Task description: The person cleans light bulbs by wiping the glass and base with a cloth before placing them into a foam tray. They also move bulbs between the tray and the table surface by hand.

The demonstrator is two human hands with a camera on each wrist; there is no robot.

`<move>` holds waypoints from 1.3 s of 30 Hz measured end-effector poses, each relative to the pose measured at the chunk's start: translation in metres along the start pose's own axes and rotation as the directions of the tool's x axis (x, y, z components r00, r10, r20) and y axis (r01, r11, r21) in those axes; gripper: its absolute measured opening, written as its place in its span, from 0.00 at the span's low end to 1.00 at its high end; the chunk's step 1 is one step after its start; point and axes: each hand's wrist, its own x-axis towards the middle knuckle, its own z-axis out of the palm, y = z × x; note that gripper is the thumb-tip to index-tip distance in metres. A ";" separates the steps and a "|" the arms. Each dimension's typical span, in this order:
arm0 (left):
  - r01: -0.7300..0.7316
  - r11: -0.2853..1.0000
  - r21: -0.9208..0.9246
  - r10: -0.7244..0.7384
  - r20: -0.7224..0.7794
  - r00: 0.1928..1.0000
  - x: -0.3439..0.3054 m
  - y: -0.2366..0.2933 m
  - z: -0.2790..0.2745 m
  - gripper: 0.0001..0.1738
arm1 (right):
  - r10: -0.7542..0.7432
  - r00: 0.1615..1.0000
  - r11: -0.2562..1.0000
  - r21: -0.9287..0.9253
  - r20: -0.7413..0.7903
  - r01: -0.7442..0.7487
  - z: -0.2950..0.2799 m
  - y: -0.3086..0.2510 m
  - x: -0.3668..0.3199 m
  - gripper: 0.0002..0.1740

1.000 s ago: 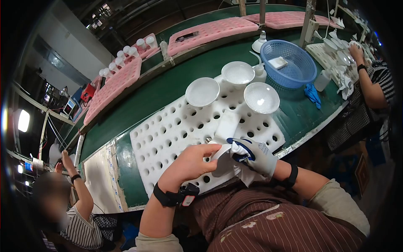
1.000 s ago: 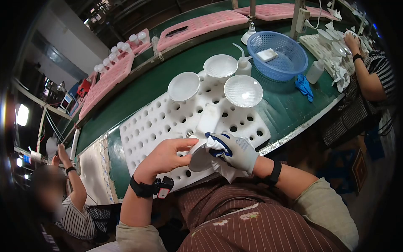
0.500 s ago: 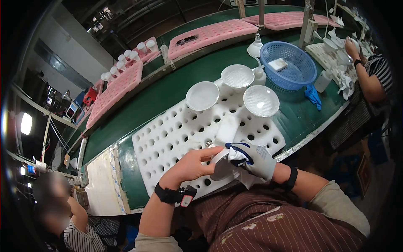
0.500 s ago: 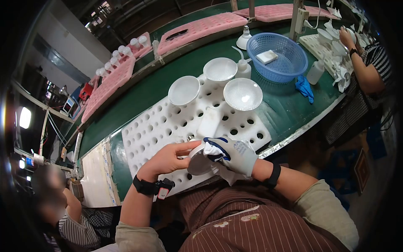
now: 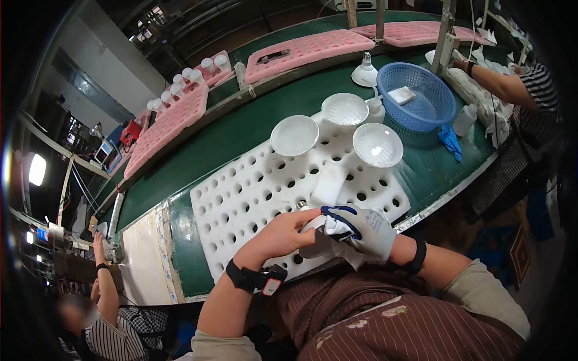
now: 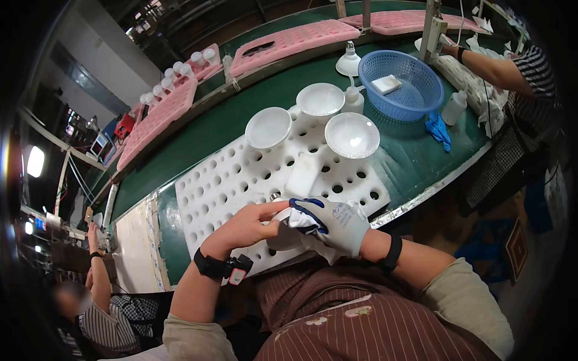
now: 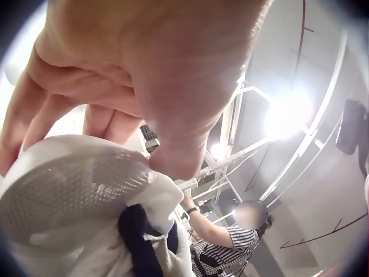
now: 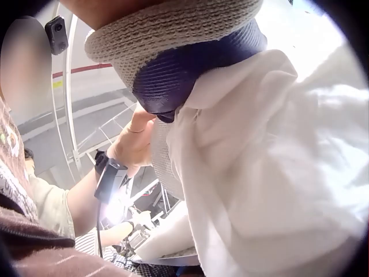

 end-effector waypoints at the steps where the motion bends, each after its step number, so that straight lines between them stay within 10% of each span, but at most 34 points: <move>1: 0.002 1.000 0.003 -0.002 0.002 1.000 -0.001 -0.012 0.000 0.29 | -0.007 1.000 1.000 0.019 -0.005 0.007 0.001 0.002 0.000 0.33; 7: -0.195 0.952 -0.237 0.170 -0.125 0.978 0.000 -0.038 0.010 0.29 | -0.043 0.998 0.999 0.031 -0.042 0.045 0.000 -0.001 -0.001 0.32; 13: 0.044 0.995 -0.091 -0.051 -0.081 0.995 0.006 -0.002 0.007 0.28 | 0.003 1.000 1.000 0.004 0.009 -0.003 -0.001 -0.001 0.001 0.33; 31: -0.393 0.701 -0.595 0.241 -0.321 0.916 -0.005 -0.090 0.063 0.45 | 0.064 0.996 0.944 0.328 -0.061 -0.040 0.012 0.024 0.001 0.27; 39: -0.037 0.946 -0.322 -0.058 -0.282 0.958 0.007 -0.046 0.034 0.32 | 0.106 0.990 0.956 0.284 -0.097 -0.074 0.009 0.014 -0.002 0.25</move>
